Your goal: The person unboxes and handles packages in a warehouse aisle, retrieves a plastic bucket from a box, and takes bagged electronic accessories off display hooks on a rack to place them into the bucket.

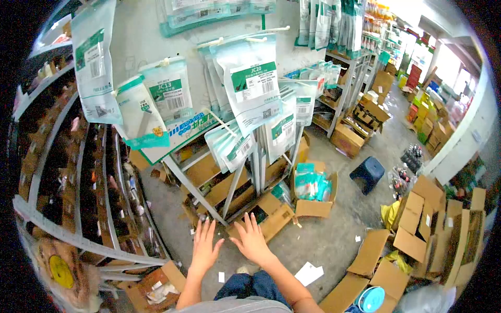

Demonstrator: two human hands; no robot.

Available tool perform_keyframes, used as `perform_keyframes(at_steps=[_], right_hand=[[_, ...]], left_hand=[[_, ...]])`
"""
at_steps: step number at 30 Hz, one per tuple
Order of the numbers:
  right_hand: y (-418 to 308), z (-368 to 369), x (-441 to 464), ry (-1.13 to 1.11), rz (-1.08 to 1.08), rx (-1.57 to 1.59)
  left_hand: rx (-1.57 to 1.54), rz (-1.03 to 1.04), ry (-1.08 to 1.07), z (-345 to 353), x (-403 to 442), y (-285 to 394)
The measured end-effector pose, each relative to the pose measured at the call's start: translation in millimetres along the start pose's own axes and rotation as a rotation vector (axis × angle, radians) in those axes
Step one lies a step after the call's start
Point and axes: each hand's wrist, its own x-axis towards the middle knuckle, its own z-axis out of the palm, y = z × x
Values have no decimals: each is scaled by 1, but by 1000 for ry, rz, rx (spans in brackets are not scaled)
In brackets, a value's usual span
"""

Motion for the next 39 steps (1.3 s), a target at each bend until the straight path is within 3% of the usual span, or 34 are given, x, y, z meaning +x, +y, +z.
perform_keyframes(at_steps=[20, 33, 39], right_hand=[[6, 18, -19, 38, 124, 30], [25, 14, -57, 58, 378, -32], [46, 29, -113, 149, 630, 19]], left_hand=[[-55, 75, 8, 8, 10, -19], [-105, 191, -129, 29, 30, -10], [-112, 277, -270, 60, 34, -3]])
